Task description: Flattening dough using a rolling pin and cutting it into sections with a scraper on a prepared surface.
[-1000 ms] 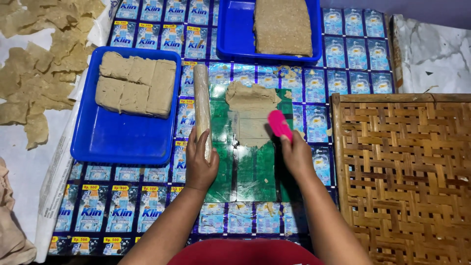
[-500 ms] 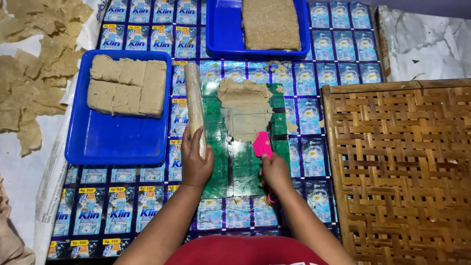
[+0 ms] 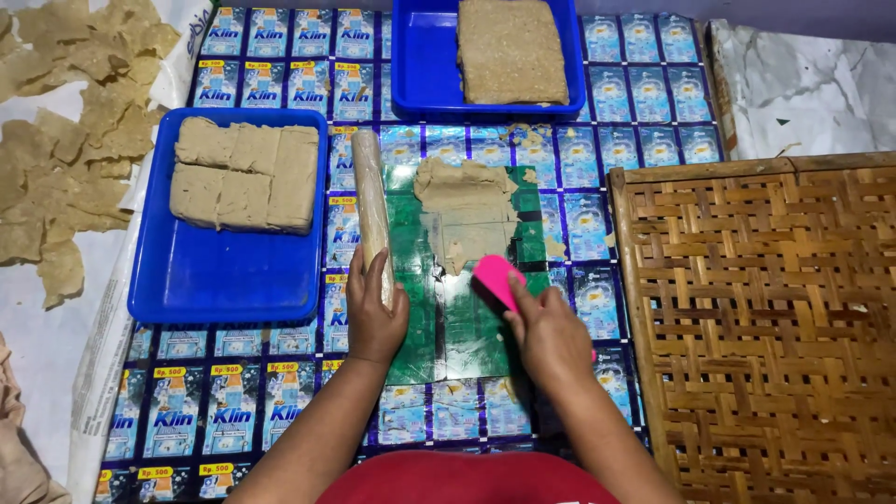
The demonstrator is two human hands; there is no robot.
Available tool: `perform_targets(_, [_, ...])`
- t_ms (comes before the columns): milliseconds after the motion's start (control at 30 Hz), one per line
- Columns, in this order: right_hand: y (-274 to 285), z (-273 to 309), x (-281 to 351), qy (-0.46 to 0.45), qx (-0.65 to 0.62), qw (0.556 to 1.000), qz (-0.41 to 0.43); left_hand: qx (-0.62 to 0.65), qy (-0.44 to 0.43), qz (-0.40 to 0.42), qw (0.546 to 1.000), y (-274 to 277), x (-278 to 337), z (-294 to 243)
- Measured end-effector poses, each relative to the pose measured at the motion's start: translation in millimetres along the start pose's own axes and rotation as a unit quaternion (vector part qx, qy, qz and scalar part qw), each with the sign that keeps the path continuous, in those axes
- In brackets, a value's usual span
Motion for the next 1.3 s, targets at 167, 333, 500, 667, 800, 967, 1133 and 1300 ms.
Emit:
perform_targets(167, [-12,-72,-30,-0.106,0.087,0.989,-0.055,0.002,0.013,0.014,1.0,-1,0,-1])
perform_targets(333, [-37,-84,-65,-0.092,0.129,0.986,-0.056,0.001,0.016,0.012,1.0,0,0,-1])
perform_targets(500, [-20,-69,-85,-0.066,0.157,0.982,-0.086,-0.007,0.009,0.006,1.0,-1,-1,0])
perform_targets(667, [4,-73,-98,-0.079,0.089,0.992,-0.03,-0.006,0.013,0.007,1.0,-1,-1,0])
perform_targets(800, [30,-83,-92,-0.137,-0.054,0.989,0.01,-0.01,0.01,0.006,1.0,0,-1,-1])
perform_targets(967, [-3,-94,-94,-0.129,-0.122,0.984,-0.005,-0.013,0.003,-0.002,1.0,1,-1,-2])
perform_targets(1133, [-24,-76,-98,-0.108,-0.134,0.985,0.023,-0.014,0.002,-0.003,1.0,0,-1,-3])
perform_targets(1300, [-6,-85,-96,-0.127,-0.15,0.98,-0.017,0.021,0.005,0.006,1.0,5,-2,-13])
Point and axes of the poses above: each hand's wrist, its own x-axis away from the middle knuckle, its own y-axis out of the back of the hand, z = x × y, the point moved 9 cm from there along -x, towards the middle knuckle, and after that the axes turned 13 degrees about z, right-handed, at the moved point
